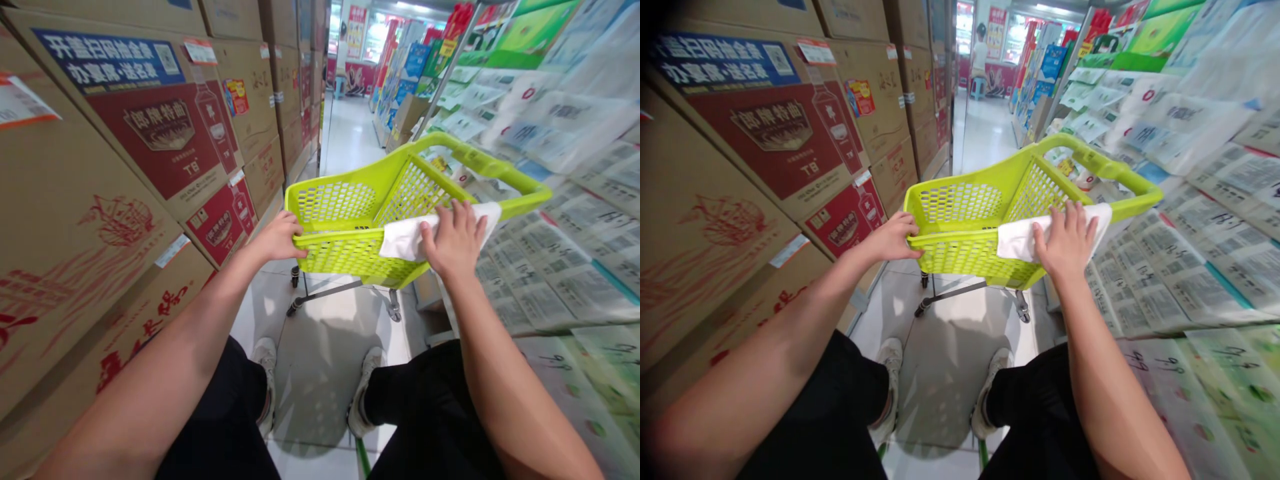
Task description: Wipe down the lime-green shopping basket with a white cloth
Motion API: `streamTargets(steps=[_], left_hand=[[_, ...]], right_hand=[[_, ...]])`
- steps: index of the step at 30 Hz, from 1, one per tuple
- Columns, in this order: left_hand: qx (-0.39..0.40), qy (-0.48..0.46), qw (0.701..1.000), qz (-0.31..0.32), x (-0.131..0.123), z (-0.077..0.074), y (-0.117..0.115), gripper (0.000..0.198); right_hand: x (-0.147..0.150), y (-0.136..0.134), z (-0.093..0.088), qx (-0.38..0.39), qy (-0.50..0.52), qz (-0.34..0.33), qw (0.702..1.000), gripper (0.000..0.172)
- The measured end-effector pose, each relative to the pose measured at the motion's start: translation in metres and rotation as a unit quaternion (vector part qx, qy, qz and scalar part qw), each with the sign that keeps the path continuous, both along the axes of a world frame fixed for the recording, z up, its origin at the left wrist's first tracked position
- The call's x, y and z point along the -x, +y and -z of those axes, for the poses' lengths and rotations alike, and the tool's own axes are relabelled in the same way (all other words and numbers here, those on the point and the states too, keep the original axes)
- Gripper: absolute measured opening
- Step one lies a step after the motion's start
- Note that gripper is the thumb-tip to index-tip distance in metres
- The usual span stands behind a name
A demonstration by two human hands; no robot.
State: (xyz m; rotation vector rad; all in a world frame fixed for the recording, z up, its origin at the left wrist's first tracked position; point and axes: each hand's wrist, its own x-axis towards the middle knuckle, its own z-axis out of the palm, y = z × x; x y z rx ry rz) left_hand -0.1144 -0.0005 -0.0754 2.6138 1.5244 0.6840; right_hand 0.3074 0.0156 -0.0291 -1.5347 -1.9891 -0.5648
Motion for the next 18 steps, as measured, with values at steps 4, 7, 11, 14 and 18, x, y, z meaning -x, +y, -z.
streamTargets(steps=[4, 7, 11, 14, 18], left_hand=[[-0.004, -0.013, 1.000, -0.021, -0.007, 0.003, 0.001, 0.031], [0.000, -0.026, 0.999, -0.028, -0.011, 0.002, -0.001, 0.031], [0.007, -0.010, 1.000, -0.021, -0.008, -0.003, -0.005, 0.028], [0.008, 0.000, 1.000, -0.014, -0.003, -0.005, -0.006, 0.027], [0.013, -0.007, 1.000, -0.007, -0.002, -0.003, -0.003, 0.030]], right_hand=[[0.007, -0.002, 0.001, 0.008, 0.003, -0.021, 1.000, 0.070], [0.043, -0.022, 0.013, 0.035, -0.018, -0.103, 0.994, 0.073], [0.065, -0.035, 0.019, 0.053, -0.032, -0.149, 0.987, 0.074], [0.043, -0.023, 0.009, 0.045, -0.025, -0.090, 0.995, 0.067], [-0.005, 0.004, -0.010, -0.001, 0.023, 0.029, 0.999, 0.063]])
